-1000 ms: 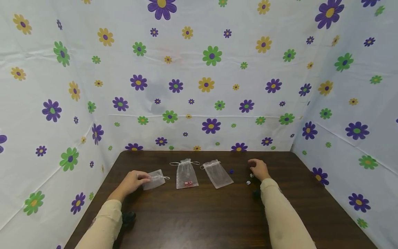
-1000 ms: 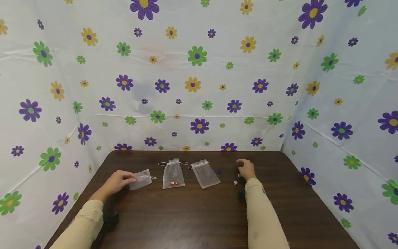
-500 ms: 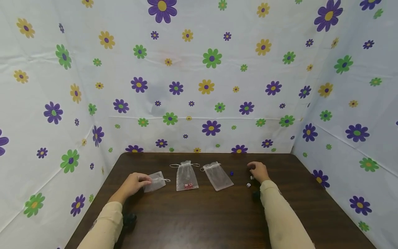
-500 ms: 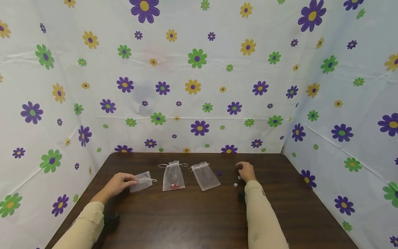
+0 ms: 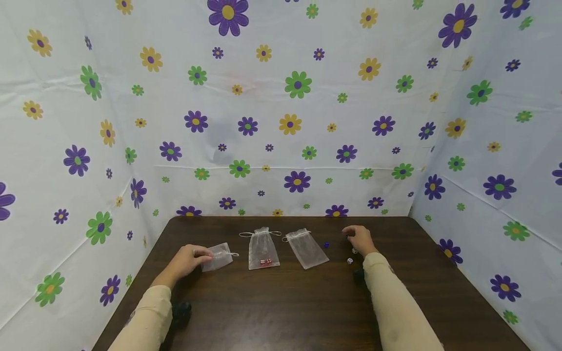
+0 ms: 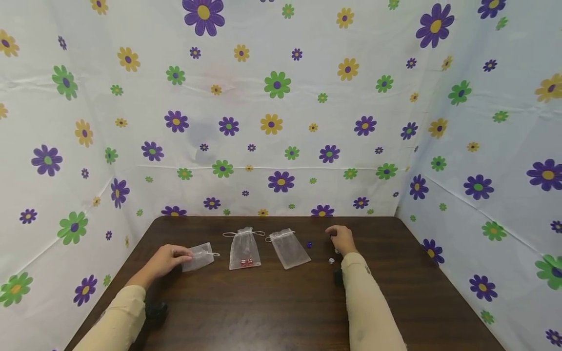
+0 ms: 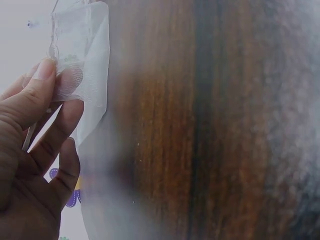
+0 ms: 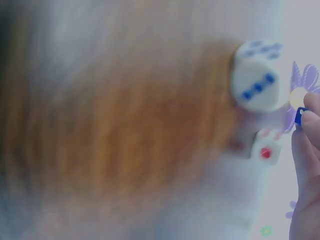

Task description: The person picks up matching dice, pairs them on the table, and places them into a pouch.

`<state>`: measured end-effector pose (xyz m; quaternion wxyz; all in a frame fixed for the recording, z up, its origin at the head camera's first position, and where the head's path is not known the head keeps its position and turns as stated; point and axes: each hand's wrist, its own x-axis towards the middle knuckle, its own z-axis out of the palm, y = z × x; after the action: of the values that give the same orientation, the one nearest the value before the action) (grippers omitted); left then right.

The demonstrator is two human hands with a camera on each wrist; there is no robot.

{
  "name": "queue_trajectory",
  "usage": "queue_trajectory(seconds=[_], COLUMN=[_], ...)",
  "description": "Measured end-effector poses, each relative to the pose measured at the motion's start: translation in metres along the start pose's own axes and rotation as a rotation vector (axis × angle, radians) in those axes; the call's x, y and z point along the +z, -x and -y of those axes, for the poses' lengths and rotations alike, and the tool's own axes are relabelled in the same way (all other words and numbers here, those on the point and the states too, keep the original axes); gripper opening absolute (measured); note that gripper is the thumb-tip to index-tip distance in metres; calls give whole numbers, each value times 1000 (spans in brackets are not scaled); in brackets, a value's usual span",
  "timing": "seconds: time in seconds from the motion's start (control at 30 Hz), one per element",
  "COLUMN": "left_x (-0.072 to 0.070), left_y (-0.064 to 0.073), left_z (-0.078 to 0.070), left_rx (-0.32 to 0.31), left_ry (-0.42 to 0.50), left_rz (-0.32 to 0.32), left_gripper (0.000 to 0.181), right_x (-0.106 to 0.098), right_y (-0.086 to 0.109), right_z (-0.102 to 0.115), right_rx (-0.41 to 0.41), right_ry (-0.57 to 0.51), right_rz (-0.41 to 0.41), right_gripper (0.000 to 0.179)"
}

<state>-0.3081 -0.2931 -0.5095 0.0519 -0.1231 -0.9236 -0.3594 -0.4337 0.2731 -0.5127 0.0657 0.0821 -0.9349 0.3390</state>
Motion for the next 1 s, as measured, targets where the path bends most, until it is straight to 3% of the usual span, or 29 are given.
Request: queue_trajectory(seconds=[0.3,0.57,0.83,1.0], left_x=[3,4,3,3], left_y=[2,2,1,1], left_z=[-5,-5,-3,-2], left_rx=[-31,-6,3,20], left_ry=[0,4,9,-2], left_rz=[1,7,7,5], left_gripper=[6,6,5,6], right_x=[9,25,32,32], right_y=[-2,0,4,6], right_z=[27,35,44,46], right_rx=[-63,-102,-83,-114], right_ry=[-53,-4,9,12], right_rz=[104,195,198,215], right_gripper=[23,25,26,27])
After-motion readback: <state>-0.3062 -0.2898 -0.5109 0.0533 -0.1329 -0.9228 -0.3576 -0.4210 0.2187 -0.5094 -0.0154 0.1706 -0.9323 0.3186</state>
